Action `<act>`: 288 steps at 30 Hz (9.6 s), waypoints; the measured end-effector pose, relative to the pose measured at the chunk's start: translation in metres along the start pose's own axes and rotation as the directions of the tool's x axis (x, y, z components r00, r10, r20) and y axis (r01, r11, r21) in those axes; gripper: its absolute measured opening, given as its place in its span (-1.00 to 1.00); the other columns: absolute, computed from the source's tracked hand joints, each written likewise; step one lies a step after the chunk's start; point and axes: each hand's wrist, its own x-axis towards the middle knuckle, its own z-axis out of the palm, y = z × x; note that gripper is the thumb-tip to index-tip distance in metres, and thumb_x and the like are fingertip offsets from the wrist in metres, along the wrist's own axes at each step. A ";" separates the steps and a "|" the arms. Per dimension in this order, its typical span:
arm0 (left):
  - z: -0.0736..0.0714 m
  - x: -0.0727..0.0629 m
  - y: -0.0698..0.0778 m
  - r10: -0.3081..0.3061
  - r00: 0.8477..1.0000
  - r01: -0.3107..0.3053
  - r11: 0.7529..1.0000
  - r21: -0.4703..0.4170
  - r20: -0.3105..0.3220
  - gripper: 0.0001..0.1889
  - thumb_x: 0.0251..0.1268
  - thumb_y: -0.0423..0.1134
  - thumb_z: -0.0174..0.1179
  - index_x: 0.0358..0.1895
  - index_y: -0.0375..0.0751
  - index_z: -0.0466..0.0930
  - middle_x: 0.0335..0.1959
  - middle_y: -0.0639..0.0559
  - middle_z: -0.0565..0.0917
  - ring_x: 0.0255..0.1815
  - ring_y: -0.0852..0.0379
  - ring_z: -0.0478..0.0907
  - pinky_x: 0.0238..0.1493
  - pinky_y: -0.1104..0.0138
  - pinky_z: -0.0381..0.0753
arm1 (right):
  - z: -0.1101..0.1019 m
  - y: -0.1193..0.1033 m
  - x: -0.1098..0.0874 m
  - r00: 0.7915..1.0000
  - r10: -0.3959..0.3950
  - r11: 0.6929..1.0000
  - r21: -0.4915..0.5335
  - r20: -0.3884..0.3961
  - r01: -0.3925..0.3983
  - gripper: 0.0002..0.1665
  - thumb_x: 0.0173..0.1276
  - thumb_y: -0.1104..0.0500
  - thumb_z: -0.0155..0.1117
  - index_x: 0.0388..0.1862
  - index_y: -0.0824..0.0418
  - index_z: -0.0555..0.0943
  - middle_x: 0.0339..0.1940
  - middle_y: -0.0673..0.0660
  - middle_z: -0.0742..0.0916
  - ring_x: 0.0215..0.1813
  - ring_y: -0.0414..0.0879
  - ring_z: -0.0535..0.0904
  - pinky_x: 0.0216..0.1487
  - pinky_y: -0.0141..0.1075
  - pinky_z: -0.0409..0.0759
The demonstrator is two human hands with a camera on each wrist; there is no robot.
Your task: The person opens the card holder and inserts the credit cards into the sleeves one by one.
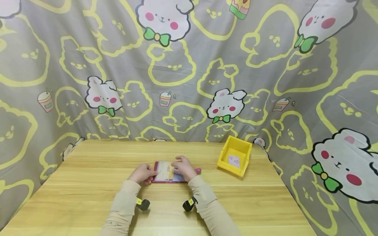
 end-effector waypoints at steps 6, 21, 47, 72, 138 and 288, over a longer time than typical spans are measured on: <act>0.000 0.001 0.000 -0.002 1.000 0.003 0.999 -0.038 0.014 -0.79 0.28 -0.26 0.26 -0.39 -0.28 0.43 -0.74 0.03 0.47 -0.78 0.26 0.41 -0.73 0.48 0.44 | 0.007 0.001 0.003 0.999 0.000 1.000 0.006 0.032 0.000 -0.32 0.35 0.29 0.14 0.37 0.53 0.20 0.22 0.50 0.47 0.23 0.30 0.50 0.22 0.01 0.56; 0.003 0.003 -0.002 0.008 1.000 -0.008 1.000 -0.017 0.014 -0.75 0.26 -0.24 0.28 -0.42 -0.24 0.39 -0.73 0.01 0.47 -0.78 0.22 0.41 -0.73 0.45 0.44 | 0.015 0.001 0.002 0.998 -0.030 0.999 0.035 0.051 0.028 -0.33 0.35 0.30 0.12 0.36 0.56 0.19 0.21 0.50 0.48 0.22 0.34 0.49 0.22 0.03 0.55; 0.002 -0.001 0.000 0.035 0.999 -0.035 0.999 0.030 -0.008 -0.74 0.22 -0.22 0.31 -0.41 -0.25 0.41 -0.72 0.03 0.48 -0.78 0.22 0.41 -0.72 0.46 0.44 | -0.148 -0.039 -0.026 0.974 -0.141 0.988 0.042 -0.179 0.151 -0.36 0.52 0.22 0.00 0.45 0.44 0.08 0.16 0.24 0.45 -0.10 -0.30 0.57 0.26 -0.25 0.54; 0.003 0.005 -0.005 0.039 0.999 -0.039 0.999 0.003 0.002 -0.72 0.20 -0.21 0.34 -0.42 -0.24 0.41 -0.73 0.01 0.49 -0.81 0.22 0.40 -0.74 0.46 0.43 | -0.221 -0.004 -0.011 0.913 0.007 0.960 -0.252 -0.408 -0.119 -0.16 0.56 -0.10 -0.20 0.48 0.52 -0.02 0.51 0.50 0.13 0.51 0.31 0.09 0.53 0.06 0.08; 0.005 -0.001 -0.002 0.047 0.999 -0.047 0.999 0.017 -0.024 -0.73 0.20 -0.22 0.34 -0.45 -0.24 0.42 -0.74 0.03 0.48 -0.81 0.24 0.38 -0.73 0.47 0.42 | -0.222 0.001 -0.011 0.825 -0.144 0.799 -0.557 -0.546 -0.228 -0.25 0.05 0.36 0.21 0.27 0.56 0.28 0.17 0.56 0.50 0.02 0.30 0.42 -0.07 -0.05 0.51; 0.023 -0.001 0.029 -0.008 0.999 -0.002 0.961 -0.278 -0.036 -0.89 0.12 -0.56 0.21 -0.29 -0.44 0.51 -0.62 -0.06 0.56 -0.68 0.21 0.53 -0.59 0.40 0.63 | -0.111 0.023 -0.007 0.994 -0.112 0.774 -0.626 0.011 0.094 -0.92 0.08 0.42 0.32 -0.42 0.32 0.61 -0.56 0.04 0.59 -0.57 -0.17 0.40 -0.53 -0.39 0.40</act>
